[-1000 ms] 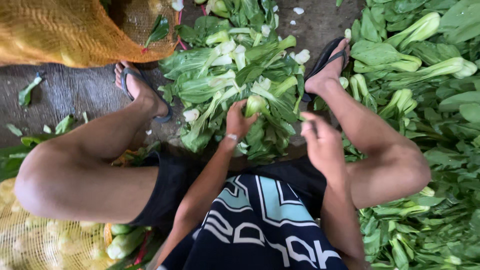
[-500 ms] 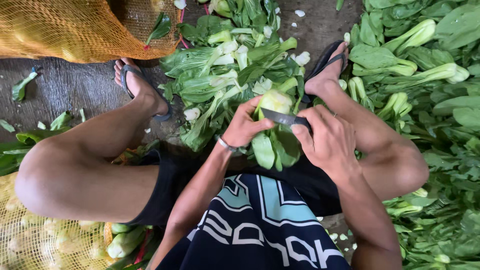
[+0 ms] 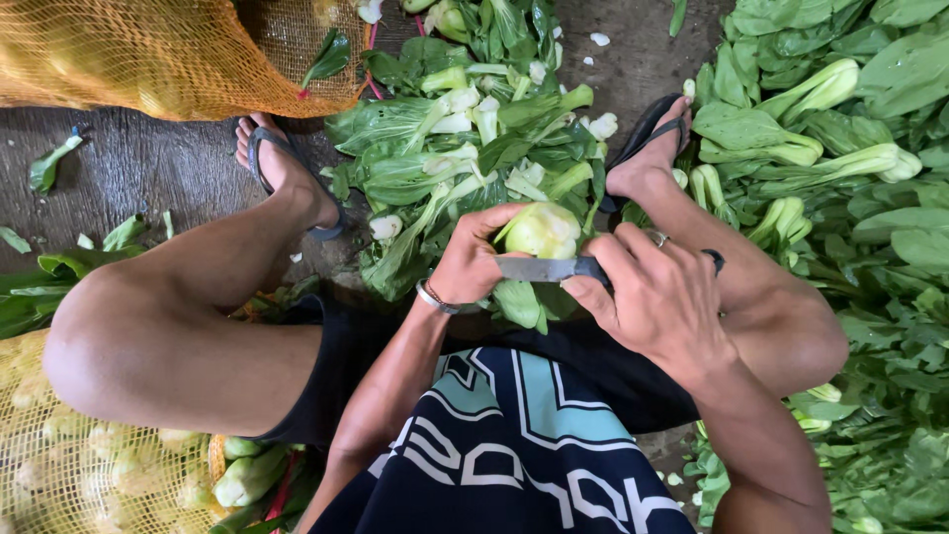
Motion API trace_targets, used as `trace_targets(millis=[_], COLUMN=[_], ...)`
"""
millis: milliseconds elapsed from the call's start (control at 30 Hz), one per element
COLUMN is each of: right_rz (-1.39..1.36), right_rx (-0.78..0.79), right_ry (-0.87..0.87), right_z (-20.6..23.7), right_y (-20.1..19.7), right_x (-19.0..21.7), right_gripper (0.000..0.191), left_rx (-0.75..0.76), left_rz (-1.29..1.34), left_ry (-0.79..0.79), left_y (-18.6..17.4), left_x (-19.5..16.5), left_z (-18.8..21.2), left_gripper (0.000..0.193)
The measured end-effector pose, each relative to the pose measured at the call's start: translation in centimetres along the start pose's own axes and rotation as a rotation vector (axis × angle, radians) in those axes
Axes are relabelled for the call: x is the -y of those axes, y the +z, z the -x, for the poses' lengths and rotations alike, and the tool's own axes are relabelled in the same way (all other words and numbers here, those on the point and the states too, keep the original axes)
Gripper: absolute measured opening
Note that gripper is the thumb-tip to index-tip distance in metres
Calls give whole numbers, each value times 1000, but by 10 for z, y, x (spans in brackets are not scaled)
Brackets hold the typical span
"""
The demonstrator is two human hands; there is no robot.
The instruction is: The person sits on the floor among piles of bok choy and uses a small knife to trim root ends and outer leaves from individual heads, tossing trimmed heads aside and discarding cut pieces on the floor, working through the vegetables one at a time.
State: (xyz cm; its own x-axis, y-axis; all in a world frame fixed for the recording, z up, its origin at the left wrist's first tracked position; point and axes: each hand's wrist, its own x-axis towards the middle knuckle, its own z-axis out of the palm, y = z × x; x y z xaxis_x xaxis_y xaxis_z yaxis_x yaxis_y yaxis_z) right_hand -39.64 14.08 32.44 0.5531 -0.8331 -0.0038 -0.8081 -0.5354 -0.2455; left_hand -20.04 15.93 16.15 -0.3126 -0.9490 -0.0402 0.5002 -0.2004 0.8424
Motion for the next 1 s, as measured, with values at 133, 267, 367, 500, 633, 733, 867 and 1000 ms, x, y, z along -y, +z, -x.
trace_targets(millis=[133,267,367,500,633,733,867,1000], right_rz=[38,47,54,45,49,-64,-673,-761], right_rx=[32,19,-3,-14,-16,-143,-123,-181], right_ry=[-1,-23,-27,-32,109,93,454,290], right_z=[3,4,4,4,2,11,28,33], right_y=[-5,-8,-9,-8,-6,0,23,52], right_x=[1,-2,-1,-2,-24,-46,-54,-31], right_gripper=[48,50,52,52,44,37,30,62], left_rx=[27,36,64,113,190,218,43,-1], left_rz=[-22,-119,-236,-221,-158,-145,-205,-511], left_ry=[9,65,115,135,166,182,67,201], left_y=[2,3,1,-3,-4,-3,2,12], left_x=[-9,-14,-16,-14,-13,-15,-16,-16], left_z=[3,4,3,3,11,16,10,2], left_gripper=[51,53,54,61,72,74,73,70])
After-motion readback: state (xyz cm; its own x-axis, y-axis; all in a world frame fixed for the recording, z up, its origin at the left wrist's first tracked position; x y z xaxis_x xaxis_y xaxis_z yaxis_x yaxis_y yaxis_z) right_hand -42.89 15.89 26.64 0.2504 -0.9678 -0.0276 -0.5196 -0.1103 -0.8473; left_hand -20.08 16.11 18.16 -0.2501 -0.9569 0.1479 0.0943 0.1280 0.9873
